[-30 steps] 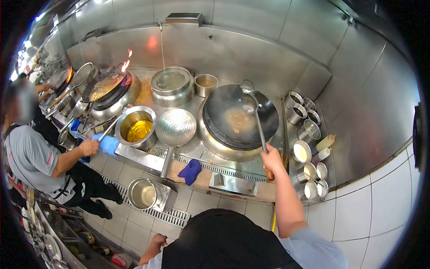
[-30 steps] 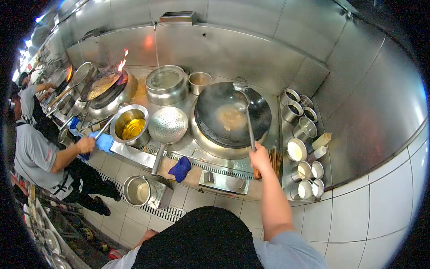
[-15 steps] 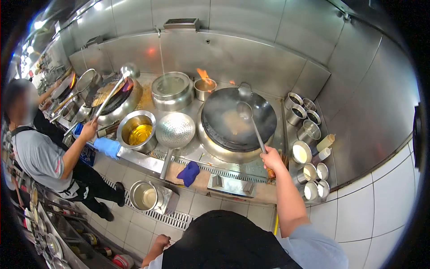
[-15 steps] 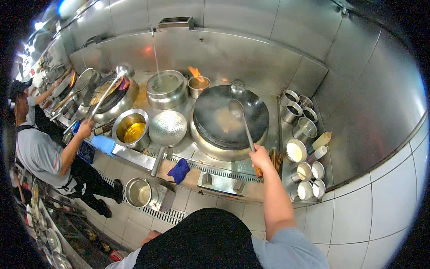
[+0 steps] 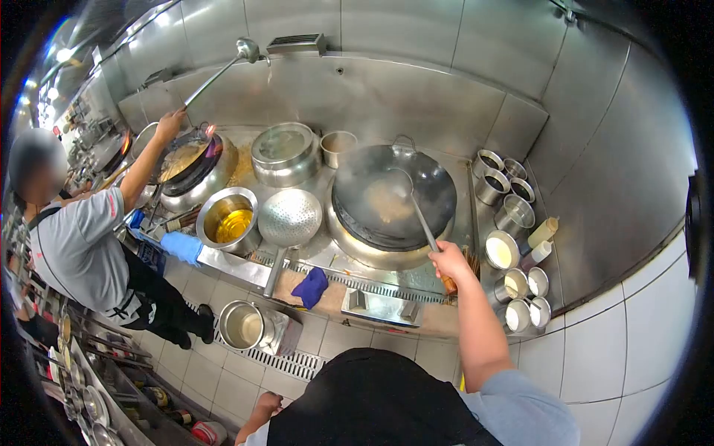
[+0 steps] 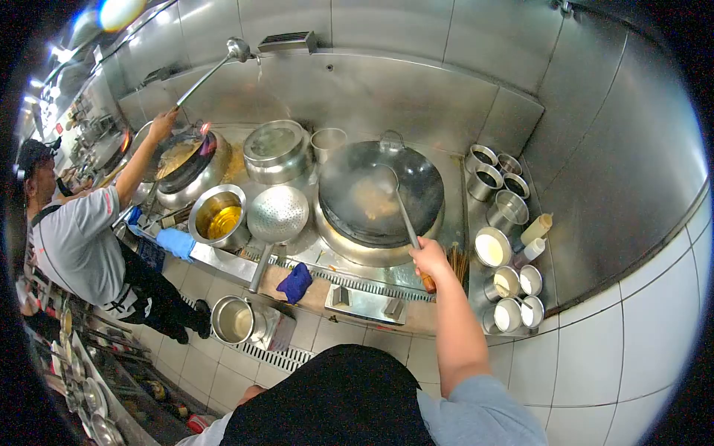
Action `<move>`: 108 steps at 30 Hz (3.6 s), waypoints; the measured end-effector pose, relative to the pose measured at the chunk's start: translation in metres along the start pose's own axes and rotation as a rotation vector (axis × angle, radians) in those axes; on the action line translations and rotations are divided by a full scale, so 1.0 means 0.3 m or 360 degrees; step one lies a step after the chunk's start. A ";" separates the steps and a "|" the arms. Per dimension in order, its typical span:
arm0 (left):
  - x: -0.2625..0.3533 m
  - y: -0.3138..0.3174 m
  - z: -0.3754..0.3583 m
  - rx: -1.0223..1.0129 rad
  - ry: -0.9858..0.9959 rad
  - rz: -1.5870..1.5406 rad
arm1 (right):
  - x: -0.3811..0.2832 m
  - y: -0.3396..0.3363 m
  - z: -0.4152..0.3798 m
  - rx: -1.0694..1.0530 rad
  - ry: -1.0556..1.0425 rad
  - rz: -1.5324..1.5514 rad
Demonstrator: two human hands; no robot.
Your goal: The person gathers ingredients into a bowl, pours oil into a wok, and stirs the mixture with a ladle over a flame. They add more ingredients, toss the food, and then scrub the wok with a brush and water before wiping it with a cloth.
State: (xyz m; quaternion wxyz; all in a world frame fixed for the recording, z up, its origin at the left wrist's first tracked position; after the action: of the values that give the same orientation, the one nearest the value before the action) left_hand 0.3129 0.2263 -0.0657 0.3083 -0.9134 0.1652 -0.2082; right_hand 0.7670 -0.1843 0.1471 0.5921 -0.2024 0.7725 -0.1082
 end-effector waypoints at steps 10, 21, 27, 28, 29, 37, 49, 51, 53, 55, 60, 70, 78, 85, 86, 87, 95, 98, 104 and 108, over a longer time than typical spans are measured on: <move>0.012 0.004 -0.044 0.0127 -0.0116 0.0089 | -0.084 0.036 -0.079 0.0053 -0.0095 -0.0287; -0.001 0.036 0.012 0.0031 0.0063 0.0030 | -0.042 0.094 -0.028 -0.0172 0.0012 -0.0061; 0.076 -0.013 -0.102 0.0026 -0.0028 -0.0149 | -0.057 0.084 -0.052 0.0028 -0.0054 -0.0138; 0.077 -0.022 -0.120 0.0010 -0.0140 -0.0161 | -0.049 0.081 -0.041 0.0032 -0.0052 -0.0138; 0.076 -0.025 -0.118 0.0009 -0.0137 -0.0156 | -0.037 0.088 -0.029 -0.0024 -0.0042 -0.0104; 0.009 0.020 -0.040 -0.0029 -0.0087 -0.0331 | -0.029 0.129 -0.020 -0.0145 0.0014 0.0116; 0.065 -0.030 -0.107 0.0094 -0.0050 -0.0165 | -0.083 0.112 -0.094 0.0043 -0.0092 -0.0176; 0.047 -0.018 -0.098 0.0069 -0.0016 -0.0271 | -0.057 0.115 -0.116 -0.0158 0.0029 0.0068; 0.039 0.003 -0.100 0.0037 0.0026 -0.0364 | -0.044 0.108 -0.093 -0.0079 -0.0020 -0.0158; 0.118 -0.071 -0.199 0.0220 0.0048 0.0005 | -0.035 0.080 -0.092 0.0005 -0.0073 -0.0378; -0.002 0.022 0.023 0.0034 0.0073 -0.0276 | -0.165 -0.042 -0.355 0.0110 -0.0375 -0.1061; 0.024 0.029 0.128 0.0201 0.0643 0.0354 | -0.057 -0.108 -0.030 0.0370 -0.0658 -0.1101; 0.077 -0.007 0.178 -0.0012 0.0403 0.0202 | -0.014 0.018 0.070 0.0138 -0.0029 -0.0180; -0.072 0.116 0.161 0.0158 0.0283 0.0181 | 0.034 -0.025 0.054 -0.0106 -0.0018 -0.0101; -0.115 0.174 0.194 0.0125 0.0360 0.0270 | 0.023 -0.028 0.092 0.0022 -0.0070 -0.0165; -0.258 0.227 0.234 0.0095 0.0441 0.0357 | -0.002 -0.032 0.117 0.0153 -0.0128 -0.0228; -0.342 0.458 0.363 -0.0159 0.1042 0.1029 | -0.026 0.009 -0.040 -0.0163 -0.0088 -0.0010; -0.032 0.220 0.048 0.0130 0.0525 0.0505 | 0.037 -0.016 -0.024 -0.0280 -0.0054 0.0125; 0.226 0.214 -0.128 0.0048 0.0405 0.0589 | 0.024 -0.050 -0.043 -0.0290 -0.0072 0.0085; 0.244 0.269 -0.138 0.0063 0.0328 0.0523 | 0.068 -0.034 -0.026 -0.0484 0.0084 0.0163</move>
State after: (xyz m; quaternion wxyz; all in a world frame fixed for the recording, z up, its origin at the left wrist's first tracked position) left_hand 0.3419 0.1135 -0.0663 0.3374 -0.8418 0.3388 -0.2505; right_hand 0.7571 -0.2032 0.1356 0.5389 -0.2472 0.8045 0.0350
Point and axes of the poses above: each hand's wrist, its own z-axis towards the middle knuckle, its own y-axis out of the palm, x = y × z, the point moved 8 cm from there along z, towards the middle knuckle, and after that the axes turned 6 degrees about x, right-handed, at the moved point
